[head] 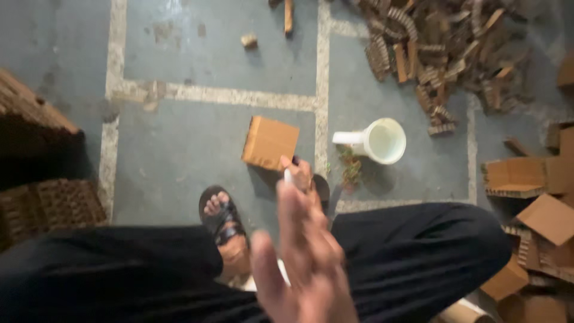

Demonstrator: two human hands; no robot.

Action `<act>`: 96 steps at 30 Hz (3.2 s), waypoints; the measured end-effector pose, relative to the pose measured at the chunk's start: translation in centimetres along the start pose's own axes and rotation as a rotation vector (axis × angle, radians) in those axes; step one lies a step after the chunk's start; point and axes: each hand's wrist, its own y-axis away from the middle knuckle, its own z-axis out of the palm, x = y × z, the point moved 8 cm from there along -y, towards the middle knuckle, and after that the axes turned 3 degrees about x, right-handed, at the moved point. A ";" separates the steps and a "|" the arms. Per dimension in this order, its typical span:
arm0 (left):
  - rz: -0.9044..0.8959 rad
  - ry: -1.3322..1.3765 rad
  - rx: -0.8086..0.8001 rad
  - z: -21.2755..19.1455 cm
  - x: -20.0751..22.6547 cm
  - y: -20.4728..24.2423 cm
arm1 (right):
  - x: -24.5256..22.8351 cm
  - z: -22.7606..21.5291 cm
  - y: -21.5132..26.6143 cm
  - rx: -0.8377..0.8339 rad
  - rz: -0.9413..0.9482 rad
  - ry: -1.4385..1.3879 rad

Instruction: The person sits on the floor and assembles small cardboard boxes. They apply glue to the edges of the cardboard pieces, fold them into shape, and secure them with rubber bands. The person handles multiple cardboard pieces and a glue bottle throughout the process.

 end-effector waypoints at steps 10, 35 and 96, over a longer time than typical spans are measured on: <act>0.387 -0.880 -0.166 -7.7 15.6 -1.2 | -11.8 -10.4 1.5 0.157 -0.272 -0.158; 0.661 -0.790 0.504 -19.4 39.6 -2.4 | -14.4 13.9 6.4 -0.530 -0.172 0.005; 0.395 -0.011 0.541 -38.1 27.2 -0.2 | -30.8 41.8 38.5 -1.428 -1.414 0.663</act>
